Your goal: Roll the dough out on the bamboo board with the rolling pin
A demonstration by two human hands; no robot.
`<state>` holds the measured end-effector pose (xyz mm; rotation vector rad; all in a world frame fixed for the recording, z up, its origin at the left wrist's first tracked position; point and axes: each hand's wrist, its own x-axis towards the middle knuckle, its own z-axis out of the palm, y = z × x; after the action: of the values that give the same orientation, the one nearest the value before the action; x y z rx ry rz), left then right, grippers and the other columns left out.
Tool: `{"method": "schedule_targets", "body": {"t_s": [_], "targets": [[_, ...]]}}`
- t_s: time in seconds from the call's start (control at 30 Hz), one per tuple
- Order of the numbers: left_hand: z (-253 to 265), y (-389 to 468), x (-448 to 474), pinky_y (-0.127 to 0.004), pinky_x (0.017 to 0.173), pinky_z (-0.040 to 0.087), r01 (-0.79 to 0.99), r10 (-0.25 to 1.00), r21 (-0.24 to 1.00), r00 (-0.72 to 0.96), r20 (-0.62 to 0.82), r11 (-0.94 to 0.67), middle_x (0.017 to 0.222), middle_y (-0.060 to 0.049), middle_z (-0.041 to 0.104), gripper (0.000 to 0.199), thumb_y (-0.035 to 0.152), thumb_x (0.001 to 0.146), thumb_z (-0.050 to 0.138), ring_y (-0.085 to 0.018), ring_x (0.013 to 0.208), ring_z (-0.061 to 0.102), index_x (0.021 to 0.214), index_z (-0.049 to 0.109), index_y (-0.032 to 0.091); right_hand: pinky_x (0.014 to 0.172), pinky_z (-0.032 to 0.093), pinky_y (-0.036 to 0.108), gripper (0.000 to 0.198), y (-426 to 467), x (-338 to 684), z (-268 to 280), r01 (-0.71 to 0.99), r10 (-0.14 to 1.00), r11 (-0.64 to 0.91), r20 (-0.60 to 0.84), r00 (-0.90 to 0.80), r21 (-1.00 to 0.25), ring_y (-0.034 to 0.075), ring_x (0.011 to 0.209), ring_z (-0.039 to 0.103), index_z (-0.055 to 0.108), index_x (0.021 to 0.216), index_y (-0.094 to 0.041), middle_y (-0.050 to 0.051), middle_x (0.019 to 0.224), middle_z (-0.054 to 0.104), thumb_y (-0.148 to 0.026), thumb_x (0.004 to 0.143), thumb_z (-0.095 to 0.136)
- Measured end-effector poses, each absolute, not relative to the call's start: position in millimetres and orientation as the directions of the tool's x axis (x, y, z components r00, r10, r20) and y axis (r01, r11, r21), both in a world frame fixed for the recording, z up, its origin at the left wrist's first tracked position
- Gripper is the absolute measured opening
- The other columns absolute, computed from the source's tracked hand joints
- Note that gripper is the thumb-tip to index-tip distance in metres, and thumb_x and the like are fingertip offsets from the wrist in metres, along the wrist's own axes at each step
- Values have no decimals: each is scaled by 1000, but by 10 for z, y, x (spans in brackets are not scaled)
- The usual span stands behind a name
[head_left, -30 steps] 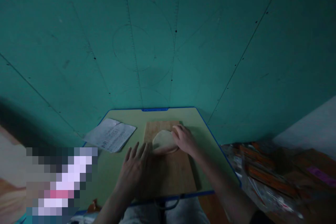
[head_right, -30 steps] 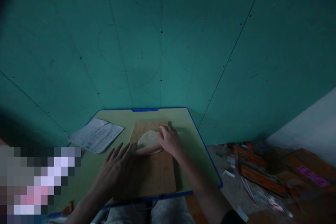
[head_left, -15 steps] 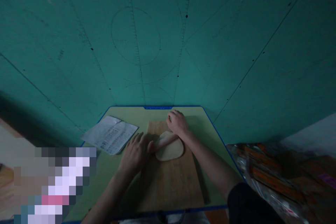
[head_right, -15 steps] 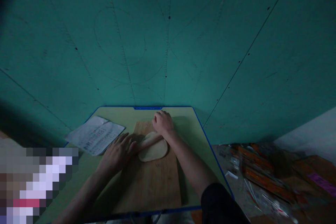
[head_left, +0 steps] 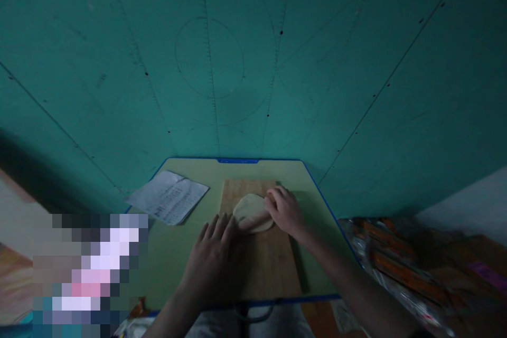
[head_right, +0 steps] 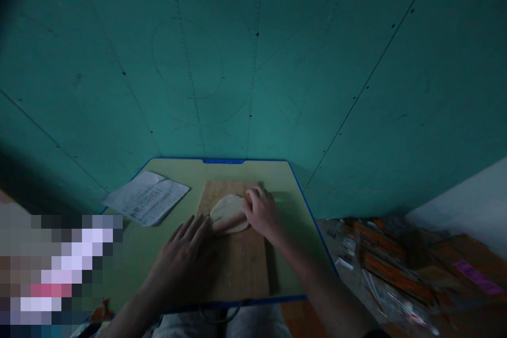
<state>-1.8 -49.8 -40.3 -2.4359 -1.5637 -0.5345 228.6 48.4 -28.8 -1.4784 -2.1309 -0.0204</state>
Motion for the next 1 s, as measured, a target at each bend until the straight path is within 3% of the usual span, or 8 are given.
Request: {"method": "schedule_targets", "body": {"t_s": [0.13,0.27,0.37,0.57,0.73,0.83,1.0], "targets": [[-401,-523,26,-51,103,49,910,824,4,373,426,-414,141,-19,58,53,38,95,49,-37,132,53,141,48,13,97,42,38,26,563,2178,-248,910,914,296,364,-181,-291,27,111,59,65,114,-18,13,118,65,-32,98,49],[-405,-549,49,-44,104,50,876,797,49,411,444,-479,147,-17,53,61,28,96,47,-32,136,50,153,33,17,98,40,41,32,859,1917,-208,925,962,174,258,-87,-338,27,112,58,63,119,-19,13,118,65,-39,100,47],[-433,-560,20,-45,104,51,875,820,114,387,421,-471,148,-15,52,65,22,97,44,-30,137,50,158,23,22,98,40,39,34,1088,1687,-188,907,962,223,229,-146,-357,25,113,58,63,121,-19,13,120,64,-41,101,46],[-450,-590,-80,-50,105,51,868,895,312,273,352,-387,149,-12,52,70,22,95,47,-32,138,48,159,20,29,99,40,36,29,1348,1273,-133,868,920,379,229,-317,-320,23,110,58,68,104,-20,10,110,69,-39,101,46],[-466,-654,51,-47,106,52,837,862,302,334,381,-457,152,-16,47,77,12,93,44,-31,140,46,161,11,24,100,42,36,22,1331,1366,-147,849,912,410,184,-368,-334,23,114,59,69,110,-19,10,116,68,-28,97,54],[-448,-652,141,-46,104,52,812,814,237,415,406,-533,153,-17,45,80,5,88,44,-31,140,46,160,15,23,101,43,33,25,1199,1694,-193,841,912,410,160,-378,-353,20,115,60,69,113,-19,10,122,67,-20,97,49],[-328,-560,-7,-42,98,55,825,818,216,414,398,-523,136,-14,62,67,6,88,46,-26,124,60,152,35,23,111,39,39,32,766,2296,-283,834,905,417,253,-343,-361,23,129,54,70,117,-19,11,132,64,-23,101,42]]}}
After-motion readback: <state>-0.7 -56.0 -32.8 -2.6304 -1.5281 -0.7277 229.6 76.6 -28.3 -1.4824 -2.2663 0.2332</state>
